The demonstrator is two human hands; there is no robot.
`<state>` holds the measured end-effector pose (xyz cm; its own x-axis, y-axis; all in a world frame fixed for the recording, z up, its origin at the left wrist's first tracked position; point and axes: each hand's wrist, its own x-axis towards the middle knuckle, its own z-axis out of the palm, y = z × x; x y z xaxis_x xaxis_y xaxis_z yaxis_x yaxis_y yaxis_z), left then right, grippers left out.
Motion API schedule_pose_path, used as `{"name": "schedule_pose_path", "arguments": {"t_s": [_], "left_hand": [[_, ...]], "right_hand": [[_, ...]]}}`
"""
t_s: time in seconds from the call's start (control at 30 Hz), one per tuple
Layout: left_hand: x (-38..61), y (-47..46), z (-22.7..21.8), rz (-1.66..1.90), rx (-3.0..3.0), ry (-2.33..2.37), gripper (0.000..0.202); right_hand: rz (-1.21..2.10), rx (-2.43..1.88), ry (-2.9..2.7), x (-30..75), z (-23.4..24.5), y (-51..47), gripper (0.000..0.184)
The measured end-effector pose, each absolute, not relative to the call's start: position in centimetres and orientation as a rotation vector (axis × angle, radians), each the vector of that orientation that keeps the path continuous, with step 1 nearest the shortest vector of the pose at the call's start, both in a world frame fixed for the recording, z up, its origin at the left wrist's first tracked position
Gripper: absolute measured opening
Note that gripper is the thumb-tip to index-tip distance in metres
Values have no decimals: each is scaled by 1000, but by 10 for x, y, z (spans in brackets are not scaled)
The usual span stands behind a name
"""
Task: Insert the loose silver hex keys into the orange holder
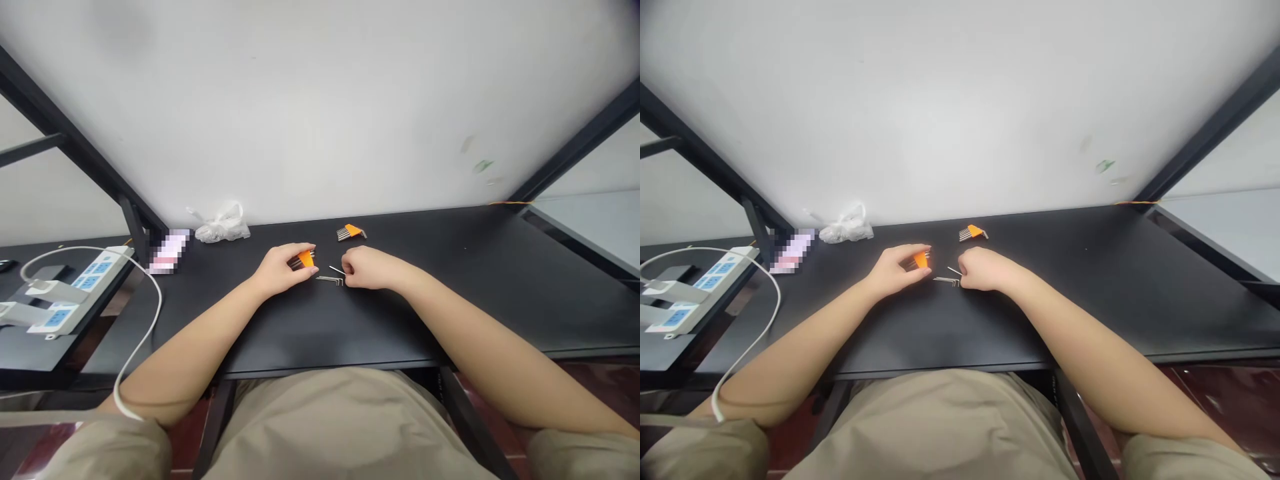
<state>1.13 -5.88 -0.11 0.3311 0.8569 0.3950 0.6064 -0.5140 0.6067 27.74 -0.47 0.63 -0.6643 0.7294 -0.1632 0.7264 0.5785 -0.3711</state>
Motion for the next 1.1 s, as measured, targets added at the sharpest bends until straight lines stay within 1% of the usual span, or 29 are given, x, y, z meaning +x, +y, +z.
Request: {"name": "schedule_pose_path", "arguments": {"t_s": [0.13,0.27,0.4,0.57,0.7,1.1], "left_hand": [[12,-59,0,978,2254,1303,49],[11,-60,3,966,2293,1286,49],[12,-61,3,957,2307,1265,50],[12,-62,3,954,2313,1252,52],[12,-62,3,960,2309,1240,52],[11,-61,2,958,2284,1248,53]], "right_hand": [[521,-1259,-2772,278,3,-2,6],[592,-1109,-2689,276,5,-3,6],[666,-904,-2573,272,10,-9,15],[612,-756,-2555,270,13,-14,22],[625,-730,-2556,271,13,-14,25],[657,-685,-2524,274,18,-17,24]]}}
